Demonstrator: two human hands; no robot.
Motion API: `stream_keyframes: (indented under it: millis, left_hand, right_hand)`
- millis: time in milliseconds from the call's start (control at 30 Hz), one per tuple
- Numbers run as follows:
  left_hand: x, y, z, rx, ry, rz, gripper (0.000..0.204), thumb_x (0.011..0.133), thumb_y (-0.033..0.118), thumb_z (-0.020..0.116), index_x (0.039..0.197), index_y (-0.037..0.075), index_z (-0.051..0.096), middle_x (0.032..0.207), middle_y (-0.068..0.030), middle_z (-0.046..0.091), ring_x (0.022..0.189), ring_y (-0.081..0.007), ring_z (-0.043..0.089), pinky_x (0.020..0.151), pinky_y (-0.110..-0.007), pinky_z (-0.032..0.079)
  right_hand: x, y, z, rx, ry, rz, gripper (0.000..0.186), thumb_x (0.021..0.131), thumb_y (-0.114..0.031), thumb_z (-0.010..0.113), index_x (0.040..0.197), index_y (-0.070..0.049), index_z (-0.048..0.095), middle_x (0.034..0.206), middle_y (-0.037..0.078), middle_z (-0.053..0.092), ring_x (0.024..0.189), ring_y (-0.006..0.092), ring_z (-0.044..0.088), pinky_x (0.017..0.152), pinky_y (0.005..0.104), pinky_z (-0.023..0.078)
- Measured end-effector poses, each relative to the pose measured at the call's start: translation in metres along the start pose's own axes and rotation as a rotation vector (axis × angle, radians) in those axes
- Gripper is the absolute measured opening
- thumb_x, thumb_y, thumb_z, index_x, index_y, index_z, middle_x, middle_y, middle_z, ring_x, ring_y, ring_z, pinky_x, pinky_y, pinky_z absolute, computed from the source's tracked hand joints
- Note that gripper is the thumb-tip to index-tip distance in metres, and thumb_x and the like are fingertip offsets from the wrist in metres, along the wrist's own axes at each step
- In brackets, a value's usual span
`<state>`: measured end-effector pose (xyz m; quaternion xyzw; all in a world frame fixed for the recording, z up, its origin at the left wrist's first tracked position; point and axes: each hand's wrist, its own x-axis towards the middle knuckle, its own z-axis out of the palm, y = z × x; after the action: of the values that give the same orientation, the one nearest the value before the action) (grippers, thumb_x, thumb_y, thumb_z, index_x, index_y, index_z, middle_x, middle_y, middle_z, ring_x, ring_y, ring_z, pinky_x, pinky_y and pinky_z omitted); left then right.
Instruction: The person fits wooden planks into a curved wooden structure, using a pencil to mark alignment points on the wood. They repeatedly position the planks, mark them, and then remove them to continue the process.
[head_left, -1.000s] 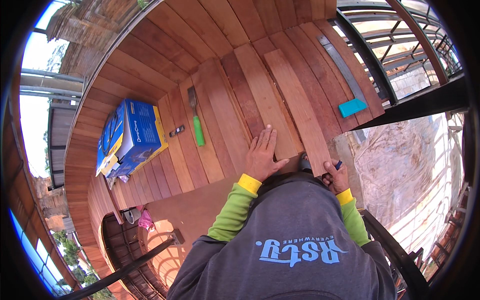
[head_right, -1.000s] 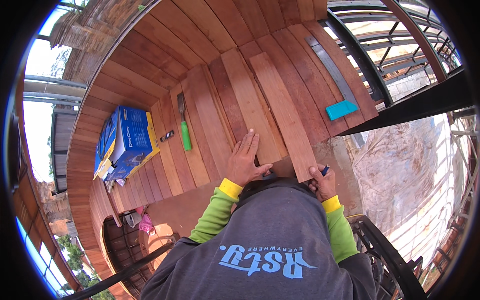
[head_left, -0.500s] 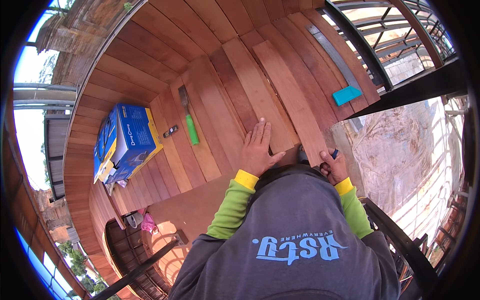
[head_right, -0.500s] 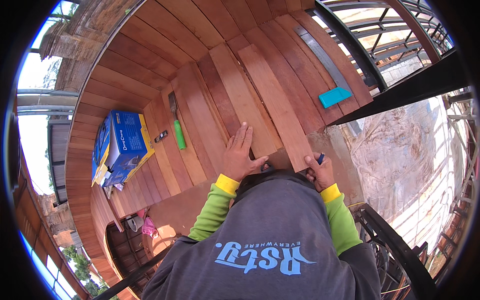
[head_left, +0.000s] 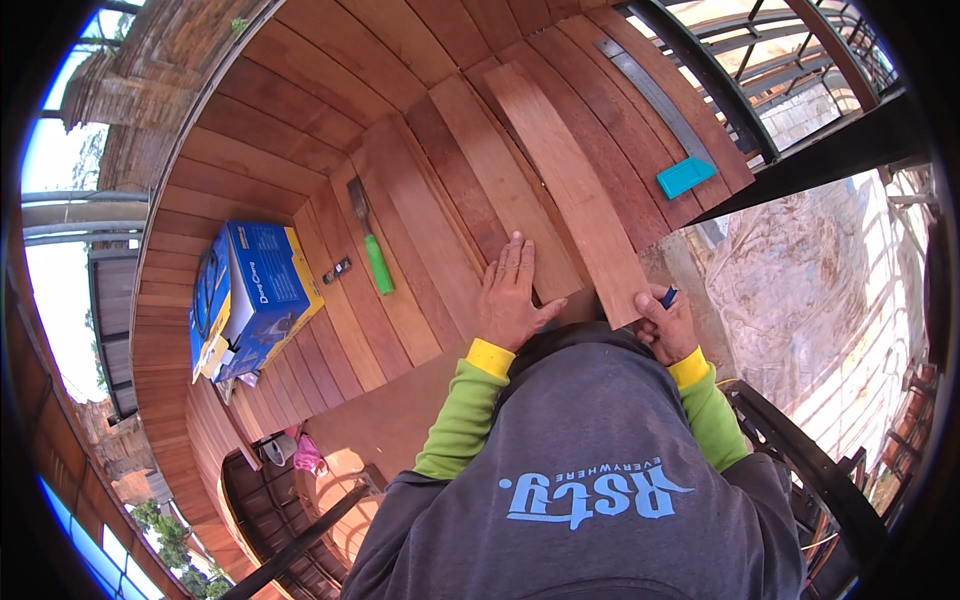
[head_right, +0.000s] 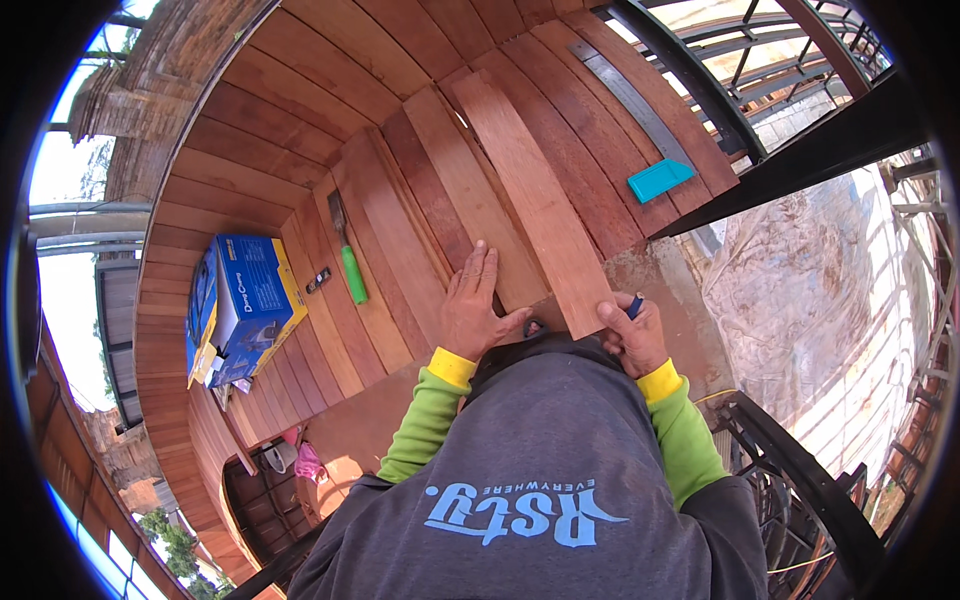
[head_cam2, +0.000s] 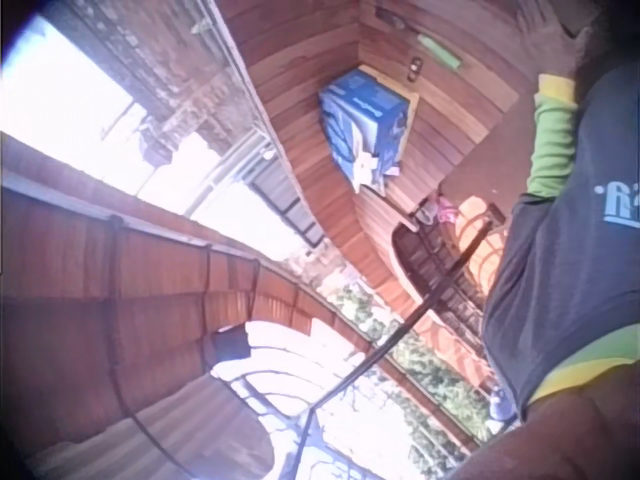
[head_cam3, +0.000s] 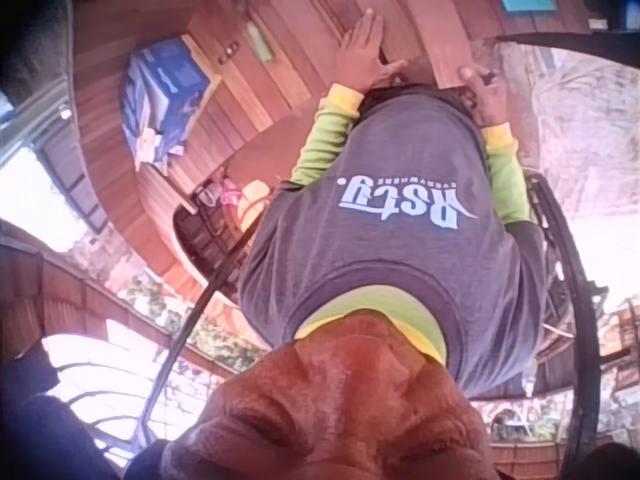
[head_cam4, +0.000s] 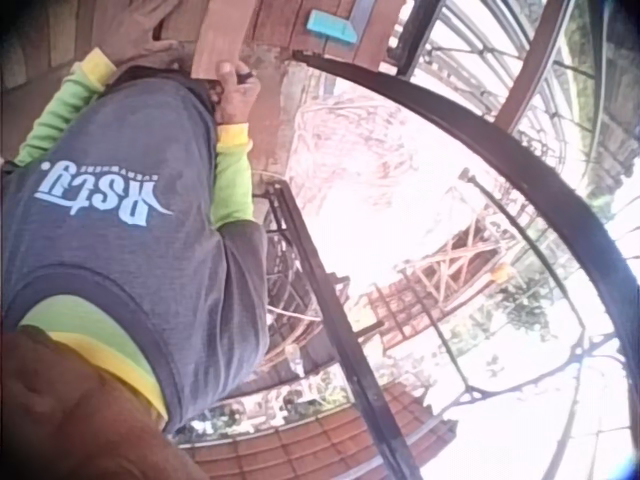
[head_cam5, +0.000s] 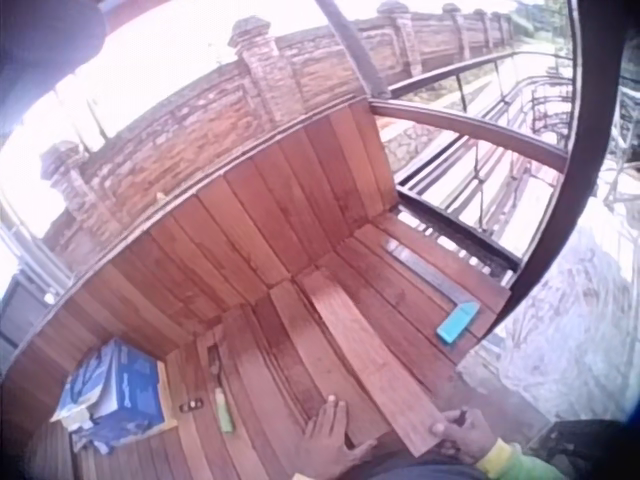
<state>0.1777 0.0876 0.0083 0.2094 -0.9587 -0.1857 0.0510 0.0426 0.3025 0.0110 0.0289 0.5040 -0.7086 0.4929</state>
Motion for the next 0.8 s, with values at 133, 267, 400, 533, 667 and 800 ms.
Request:
stream_keyframes:
  millis: [133,267,400,533,667,800]
  left_hand:
    - [0.004,-0.007,-0.01,-0.102,-0.053,0.001,0.078,0.081,0.041,0.068,0.138,-0.002,0.038,0.141,-0.0203,0.042,0.127,-0.033,0.045,0.105,-0.041,0.036]
    - [0.014,-0.024,-0.003,-0.994,0.168,-0.417,0.047,0.094,0.03,0.055,0.127,-0.003,0.048,0.113,-0.0143,0.06,0.1,-0.0226,0.06,0.085,-0.031,0.05]
    - [0.05,-0.02,-0.021,-1.416,0.202,-0.615,0.023,0.094,0.02,0.055,0.107,0.001,0.057,0.09,-0.005,0.063,0.077,-0.0129,0.061,0.067,-0.026,0.051]
    - [0.072,-0.053,0.011,-1.466,0.373,-0.589,0.016,0.092,0.015,0.057,0.099,0.0,0.058,0.089,-0.0049,0.064,0.079,-0.0131,0.061,0.072,-0.027,0.05]
    - [0.086,-0.063,0.015,-1.452,0.352,-0.596,0.015,0.092,0.013,0.058,0.097,-0.001,0.059,0.089,-0.0046,0.064,0.08,-0.0131,0.061,0.074,-0.026,0.049]
    - [0.096,-0.073,0.022,-1.422,0.355,-0.579,0.014,0.091,0.012,0.058,0.097,-0.001,0.06,0.088,-0.0043,0.064,0.079,-0.0124,0.06,0.073,-0.026,0.049]
  right_hand:
    - [0.0,-0.004,0.023,-0.021,-0.044,-0.016,0.031,0.085,-0.024,0.071,0.1,0.003,0.064,0.063,-0.005,0.049,0.046,0.0025,0.036,0.042,0.0185,0.03]
    - [0.007,0.001,0.044,0.017,-0.128,0.027,0.027,0.085,-0.022,0.07,0.096,0.002,0.064,0.064,-0.004,0.05,0.048,0.0031,0.039,0.042,0.0187,0.03]
    - [0.017,0.01,0.055,-0.061,-0.163,0.023,0.02,0.087,-0.018,0.068,0.092,0.0,0.063,0.063,-0.004,0.049,0.047,0.0031,0.039,0.041,0.0194,0.03]
    - [0.022,0.012,0.065,-0.091,-0.132,0.032,0.017,0.088,-0.018,0.066,0.088,-0.001,0.062,0.062,-0.004,0.048,0.046,0.003,0.038,0.04,0.0199,0.029]
    - [0.031,0.016,0.071,-0.068,-0.136,0.001,0.027,0.087,-0.023,0.068,0.07,-0.009,0.052,0.054,-0.006,0.041,0.043,0.0034,0.036,0.038,0.0199,0.027]
    - [0.037,0.017,0.076,-0.052,-0.114,-0.026,0.027,0.087,-0.023,0.068,0.071,-0.009,0.053,0.054,-0.006,0.041,0.043,0.0036,0.036,0.038,0.0199,0.027]
